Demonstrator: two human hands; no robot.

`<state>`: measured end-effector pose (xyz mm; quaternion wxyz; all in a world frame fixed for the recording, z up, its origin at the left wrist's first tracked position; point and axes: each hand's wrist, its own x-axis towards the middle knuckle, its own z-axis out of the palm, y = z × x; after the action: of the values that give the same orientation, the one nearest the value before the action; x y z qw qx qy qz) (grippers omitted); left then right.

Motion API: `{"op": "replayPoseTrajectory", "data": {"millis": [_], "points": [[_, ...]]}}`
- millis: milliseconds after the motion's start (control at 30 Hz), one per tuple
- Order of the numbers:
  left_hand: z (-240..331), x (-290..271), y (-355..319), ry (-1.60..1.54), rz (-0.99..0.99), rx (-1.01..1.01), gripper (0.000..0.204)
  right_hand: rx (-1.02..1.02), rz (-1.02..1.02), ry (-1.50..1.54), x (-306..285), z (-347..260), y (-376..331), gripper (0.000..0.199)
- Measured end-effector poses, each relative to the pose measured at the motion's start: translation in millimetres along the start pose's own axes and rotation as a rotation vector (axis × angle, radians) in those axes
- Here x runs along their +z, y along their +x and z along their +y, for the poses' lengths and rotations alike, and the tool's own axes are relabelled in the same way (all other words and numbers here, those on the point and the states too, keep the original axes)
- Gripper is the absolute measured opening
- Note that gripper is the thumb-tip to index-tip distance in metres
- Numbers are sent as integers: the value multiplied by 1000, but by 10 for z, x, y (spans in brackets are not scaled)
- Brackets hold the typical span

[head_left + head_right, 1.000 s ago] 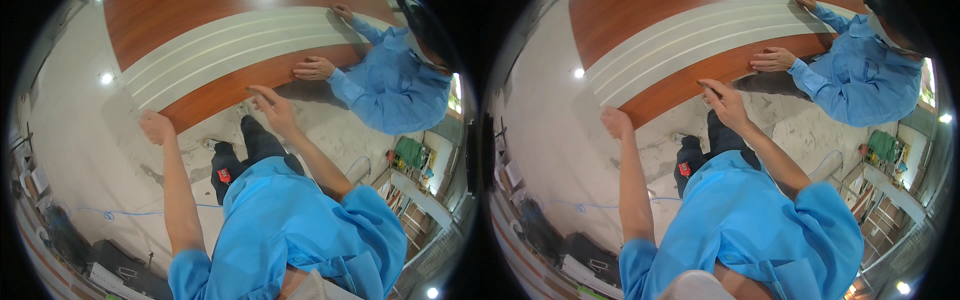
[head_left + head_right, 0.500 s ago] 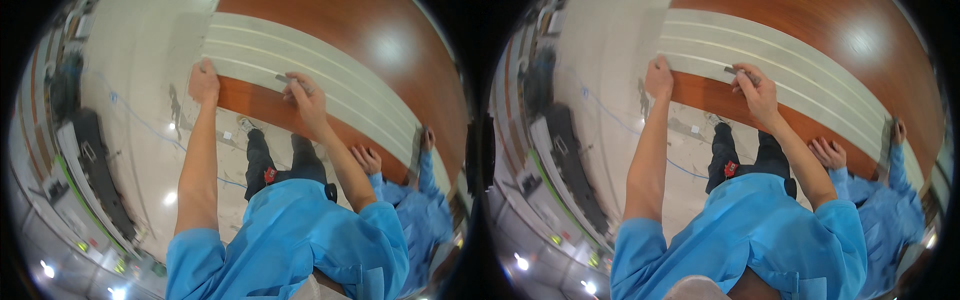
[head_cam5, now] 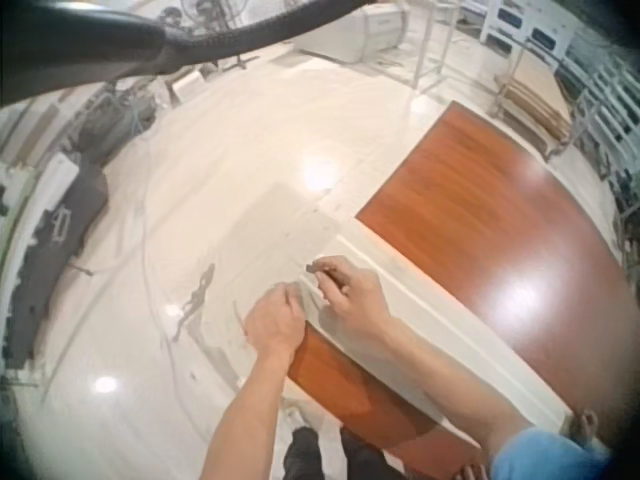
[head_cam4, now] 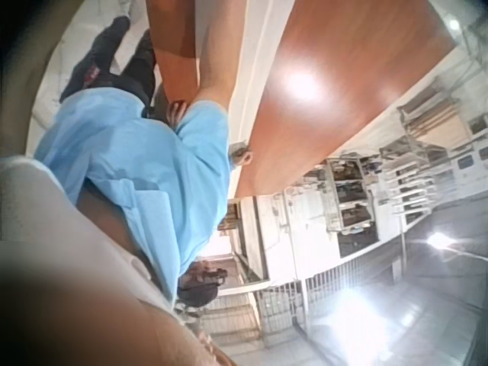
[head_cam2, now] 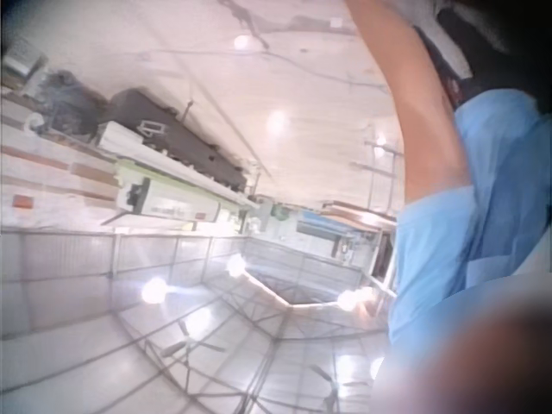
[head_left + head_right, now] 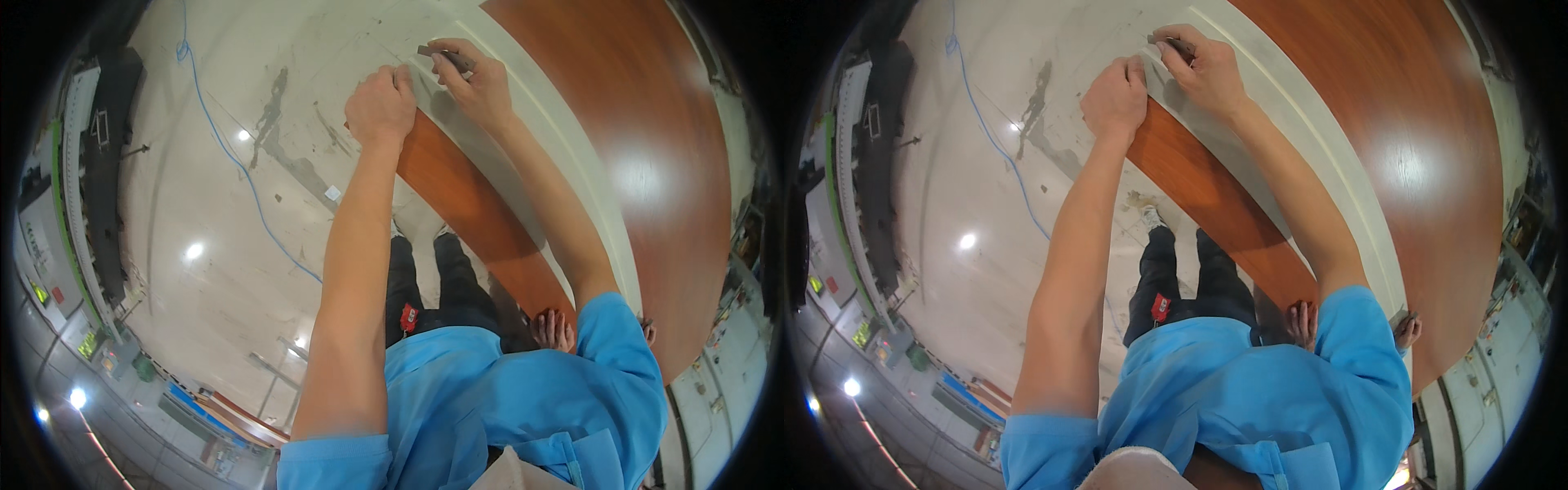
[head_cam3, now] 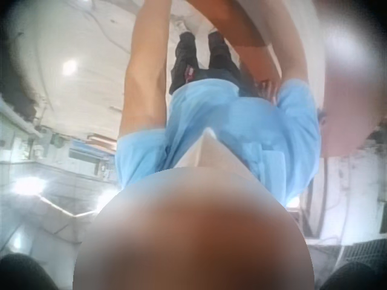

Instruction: The person uses a small metal tool to press and smooth a thin white veneer strip along the edge of a curved wooden tabletop. They work along the seam, occasionally lifting the veneer to adjust it, and continue the process along the length of the table.

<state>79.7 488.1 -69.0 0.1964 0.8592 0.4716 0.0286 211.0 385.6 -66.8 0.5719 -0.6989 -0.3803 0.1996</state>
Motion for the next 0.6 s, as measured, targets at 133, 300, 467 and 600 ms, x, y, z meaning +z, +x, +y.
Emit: {"op": "replayPoseTrajectory", "data": {"millis": [133, 300, 467, 600], "points": [[-3, 7, 24, 3, 22, 17, 46, -118, 10, -10, 123, 99, 113, 16], [-20, 21, 19, -53, 38, 14, 45, -76, -34, -45, 86, 140, 84, 16], [-2, -3, 12, -49, 51, 19, 45, -159, -38, -98, 76, 126, 75, 16], [5, 6, 4, -33, 51, 13, 45, -138, -61, -131, 69, 131, 78, 18]]}}
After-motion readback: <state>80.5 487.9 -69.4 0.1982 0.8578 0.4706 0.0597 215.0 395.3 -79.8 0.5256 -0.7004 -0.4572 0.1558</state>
